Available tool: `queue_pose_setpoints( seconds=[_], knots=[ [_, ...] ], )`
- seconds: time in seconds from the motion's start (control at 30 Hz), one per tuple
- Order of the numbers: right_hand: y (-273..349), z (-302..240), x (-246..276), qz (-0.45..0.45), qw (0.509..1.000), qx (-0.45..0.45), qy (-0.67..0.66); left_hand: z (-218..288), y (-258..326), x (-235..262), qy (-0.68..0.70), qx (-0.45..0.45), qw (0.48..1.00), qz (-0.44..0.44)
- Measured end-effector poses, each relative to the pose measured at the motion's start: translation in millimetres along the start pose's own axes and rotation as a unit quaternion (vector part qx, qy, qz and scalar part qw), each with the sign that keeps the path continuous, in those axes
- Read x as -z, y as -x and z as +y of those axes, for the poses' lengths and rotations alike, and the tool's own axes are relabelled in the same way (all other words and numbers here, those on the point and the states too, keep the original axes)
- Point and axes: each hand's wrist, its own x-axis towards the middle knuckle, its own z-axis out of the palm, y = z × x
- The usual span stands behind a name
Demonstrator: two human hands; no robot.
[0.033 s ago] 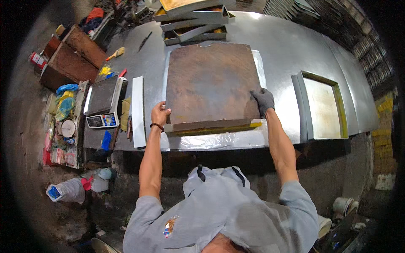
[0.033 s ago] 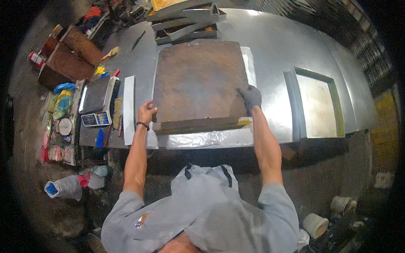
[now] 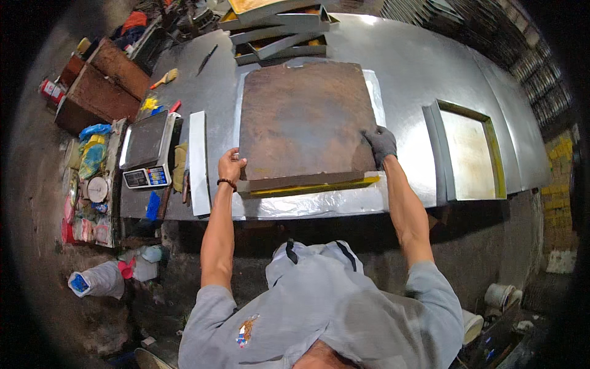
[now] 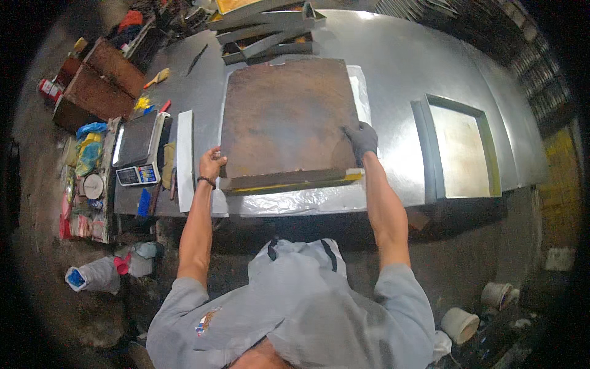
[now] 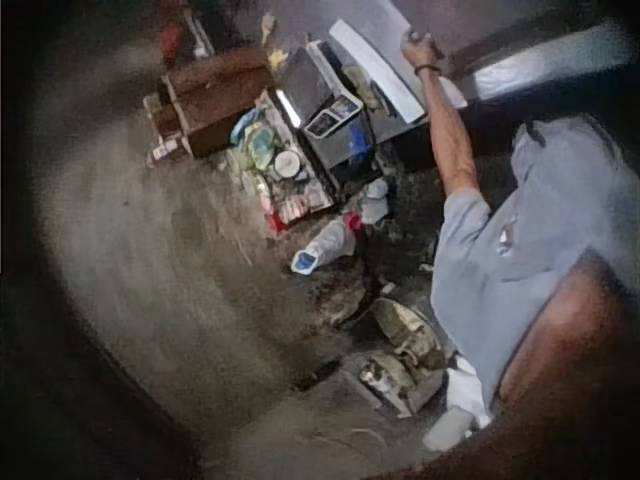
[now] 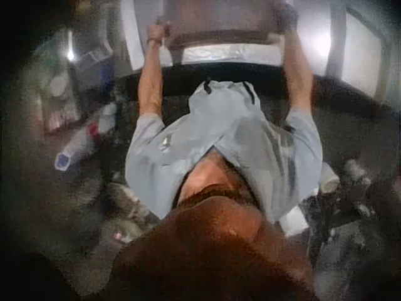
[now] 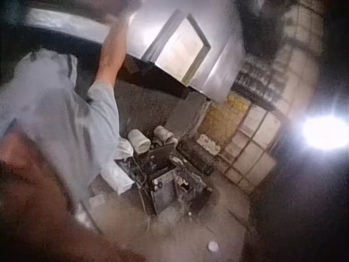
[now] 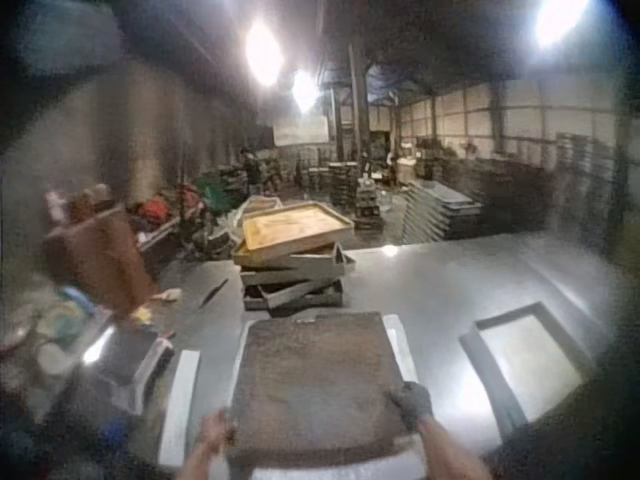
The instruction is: The person cleans a metal tray with a blue scraper, then places a large yellow food slab onto a sheet on the table. They use a knife to trim the edges of the slab and cut it into smaller rectangular pieces.
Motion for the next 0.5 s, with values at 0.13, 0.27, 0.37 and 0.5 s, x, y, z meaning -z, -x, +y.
queue_pose_setpoints(
  seconds=[0.13,0.27,0.37,0.5],
  knots=[
    [-4.4,0.1,-17.4,0.009,0.987,0.003,0.159,-26.3,-13.7,0.9,-0.104,0.042,0.994,0.008],
    [5.8,-5.1,-22.8,0.033,0.944,0.044,0.326,-33.3,-3.3,-2.6,-0.159,0.052,0.986,0.002],
    [3.9,5.9,-15.5,0.009,0.954,0.035,0.299,-30.0,8.7,-5.9,-0.185,0.065,0.981,-0.007],
    [9.0,3.4,-4.5,-0.039,0.961,0.04,0.269,-31.2,11.3,-10.8,-0.2,0.056,0.978,0.009]
  ],
)
